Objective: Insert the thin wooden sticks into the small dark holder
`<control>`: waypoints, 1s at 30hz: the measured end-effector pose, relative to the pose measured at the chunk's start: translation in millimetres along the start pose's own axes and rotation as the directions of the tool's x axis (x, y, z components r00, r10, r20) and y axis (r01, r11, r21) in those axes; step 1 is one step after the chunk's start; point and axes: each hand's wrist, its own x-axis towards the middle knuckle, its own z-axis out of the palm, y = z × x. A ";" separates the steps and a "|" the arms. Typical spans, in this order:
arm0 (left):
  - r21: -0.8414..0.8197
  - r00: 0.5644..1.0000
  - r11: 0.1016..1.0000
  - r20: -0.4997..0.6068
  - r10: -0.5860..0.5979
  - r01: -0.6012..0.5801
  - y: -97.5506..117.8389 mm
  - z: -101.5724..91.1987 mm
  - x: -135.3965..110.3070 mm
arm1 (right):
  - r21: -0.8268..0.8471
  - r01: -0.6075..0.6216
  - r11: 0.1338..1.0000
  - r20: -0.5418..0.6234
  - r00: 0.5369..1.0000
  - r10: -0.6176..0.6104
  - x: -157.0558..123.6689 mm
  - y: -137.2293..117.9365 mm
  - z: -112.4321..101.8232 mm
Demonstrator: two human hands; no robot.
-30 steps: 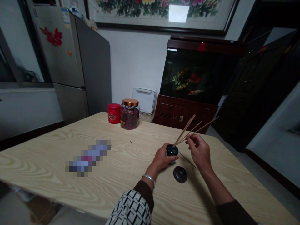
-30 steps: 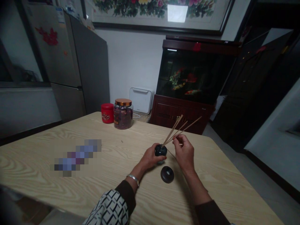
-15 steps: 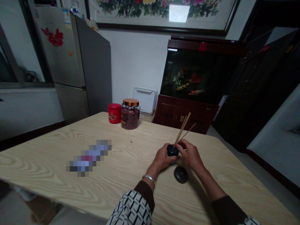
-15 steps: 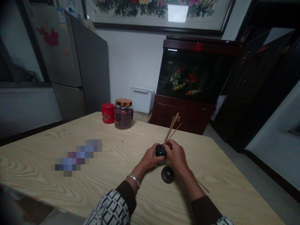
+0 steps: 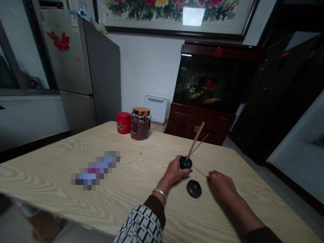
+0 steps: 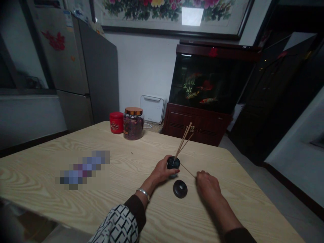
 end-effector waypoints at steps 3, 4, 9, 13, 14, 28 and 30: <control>-0.004 1.000 1.000 0.010 -0.005 0.005 0.9 0.2 0.5 | 0.010 -0.017 1.000 0.068 0.998 0.017 8.5 2.0 -3.9; -0.010 1.000 1.000 0.011 -0.008 0.008 1.1 0.1 0.5 | 0.028 -0.031 0.999 0.073 0.997 0.029 10.7 4.7 -4.0; -0.007 1.000 1.000 0.006 -0.014 0.014 2.5 -0.3 0.1 | 0.454 -0.123 0.882 -0.065 0.983 0.171 15.0 26.5 -2.9; 0.014 1.000 1.000 0.001 -0.008 0.008 2.1 -0.7 -0.1 | 0.926 -0.055 0.374 -0.120 0.896 0.427 19.3 30.0 -22.6; 0.016 1.000 1.000 0.002 -0.008 0.008 1.9 -0.7 -0.1 | 0.975 -0.022 0.220 -0.089 0.872 0.482 20.8 26.4 -31.0; 0.007 1.000 1.000 0.000 0.003 -0.003 -1.6 0.4 1.7 | 0.955 0.298 0.008 -0.250 0.788 0.563 53.5 -37.9 -68.2; -0.002 1.000 1.000 -0.004 0.009 -0.009 -2.8 0.6 1.9 | 0.950 0.306 0.057 -0.288 0.795 0.534 55.8 -40.1 -65.6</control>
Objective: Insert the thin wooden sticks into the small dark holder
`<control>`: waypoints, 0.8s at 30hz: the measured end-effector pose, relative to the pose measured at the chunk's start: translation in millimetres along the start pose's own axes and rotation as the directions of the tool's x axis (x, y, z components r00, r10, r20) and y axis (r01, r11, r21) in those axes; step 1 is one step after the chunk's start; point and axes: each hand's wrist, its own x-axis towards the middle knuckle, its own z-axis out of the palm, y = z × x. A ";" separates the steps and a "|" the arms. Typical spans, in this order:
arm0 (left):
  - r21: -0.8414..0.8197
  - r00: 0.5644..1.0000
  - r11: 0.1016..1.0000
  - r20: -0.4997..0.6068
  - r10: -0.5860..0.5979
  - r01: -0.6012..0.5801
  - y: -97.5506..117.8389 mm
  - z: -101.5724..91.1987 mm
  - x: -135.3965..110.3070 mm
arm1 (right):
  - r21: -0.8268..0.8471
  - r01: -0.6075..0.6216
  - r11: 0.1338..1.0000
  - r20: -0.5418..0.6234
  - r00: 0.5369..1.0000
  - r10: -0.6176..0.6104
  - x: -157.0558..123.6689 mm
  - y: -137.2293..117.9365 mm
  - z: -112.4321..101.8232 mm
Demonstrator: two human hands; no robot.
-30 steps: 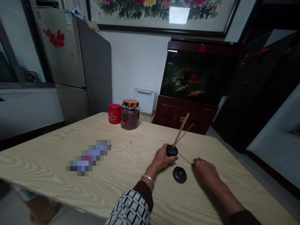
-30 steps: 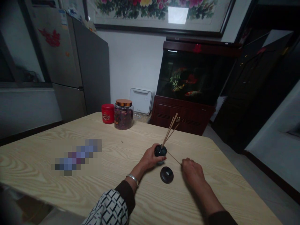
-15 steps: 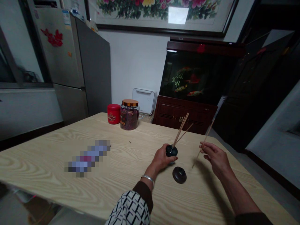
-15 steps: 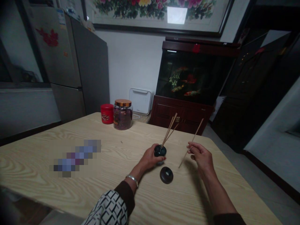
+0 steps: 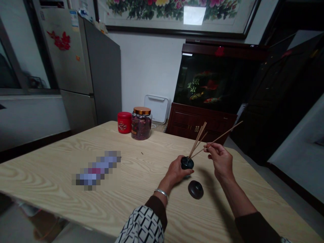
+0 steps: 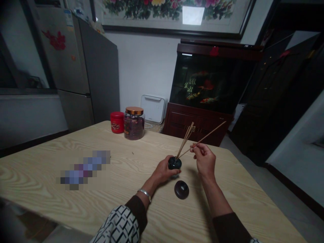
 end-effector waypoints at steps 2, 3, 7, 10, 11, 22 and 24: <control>-0.002 1.000 1.000 0.000 0.000 0.000 -0.3 -0.2 -0.1 | -0.035 0.031 0.999 0.035 0.999 -0.030 -0.3 2.4 3.1; -0.002 1.000 1.000 0.002 0.000 0.000 -0.1 -0.3 -0.1 | -0.050 0.041 0.998 0.056 0.998 -0.038 -0.5 3.6 4.9; -0.002 1.000 1.000 0.014 0.005 -0.005 0.3 -0.1 0.2 | -0.129 0.051 0.990 0.168 0.985 -0.029 -1.4 10.4 12.4; 0.006 1.000 1.000 0.014 0.000 0.000 -0.7 0.8 0.9 | -0.222 0.085 0.971 0.250 0.968 -0.027 -3.7 17.9 16.0; 0.010 1.000 1.000 0.014 -0.004 0.004 -1.0 1.1 1.1 | -0.255 0.102 0.962 0.275 0.961 -0.029 -5.1 20.4 16.8; 0.005 1.000 1.000 0.018 -0.011 0.011 4.3 -0.7 -0.6 | -0.372 0.123 0.920 0.340 0.940 0.012 -25.0 29.3 4.0; 0.011 1.000 1.000 0.009 -0.011 0.011 4.4 -0.5 -0.7 | -0.394 0.089 0.915 0.331 0.942 0.051 -33.2 32.9 -7.8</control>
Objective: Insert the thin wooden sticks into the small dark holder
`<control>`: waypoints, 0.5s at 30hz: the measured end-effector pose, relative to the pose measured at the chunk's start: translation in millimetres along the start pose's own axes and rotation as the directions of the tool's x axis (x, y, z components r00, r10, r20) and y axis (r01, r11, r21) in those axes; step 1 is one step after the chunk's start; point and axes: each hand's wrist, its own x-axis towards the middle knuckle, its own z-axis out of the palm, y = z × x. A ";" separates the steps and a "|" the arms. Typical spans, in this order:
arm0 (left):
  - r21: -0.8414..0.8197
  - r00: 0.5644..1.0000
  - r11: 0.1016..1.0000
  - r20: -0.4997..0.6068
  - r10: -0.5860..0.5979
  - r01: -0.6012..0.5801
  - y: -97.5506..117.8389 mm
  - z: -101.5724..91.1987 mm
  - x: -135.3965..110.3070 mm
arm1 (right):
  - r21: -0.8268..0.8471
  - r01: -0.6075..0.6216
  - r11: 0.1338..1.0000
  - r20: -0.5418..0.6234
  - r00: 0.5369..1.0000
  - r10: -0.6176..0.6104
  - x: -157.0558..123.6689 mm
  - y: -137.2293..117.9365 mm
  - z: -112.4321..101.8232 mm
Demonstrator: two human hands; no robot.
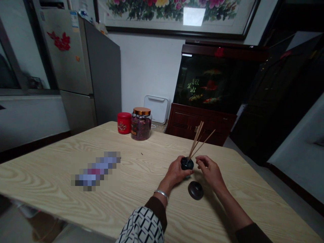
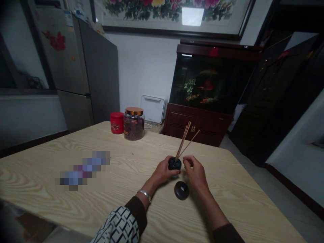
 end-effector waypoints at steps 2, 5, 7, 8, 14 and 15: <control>0.007 1.000 1.000 -0.004 -0.006 0.006 -0.1 0.3 0.0 | -0.017 -0.046 0.999 0.032 0.998 0.047 -13.9 9.9 -4.2; 0.012 1.000 1.000 -0.002 -0.014 0.014 0.2 0.2 -0.2 | -0.015 -0.113 0.994 0.081 0.990 0.113 -30.5 24.6 -3.1; 0.015 1.000 1.000 0.000 -0.008 0.008 0.7 -0.3 -0.7 | -0.016 -0.132 0.991 0.099 0.986 0.133 -33.0 29.7 3.2; 0.015 1.000 1.000 0.009 -0.003 0.003 0.8 -0.6 -1.0 | -0.026 -0.130 0.991 0.110 0.985 0.132 -31.2 30.2 7.5; 0.011 0.995 0.998 0.074 0.059 -0.060 -8.1 1.9 -1.2 | -0.129 -0.051 0.990 0.218 0.973 0.079 0.2 22.6 30.3; 0.020 0.996 0.998 0.062 0.057 -0.058 -11.6 3.0 -0.7 | -0.153 -0.048 0.987 0.220 0.972 0.082 5.4 23.0 32.4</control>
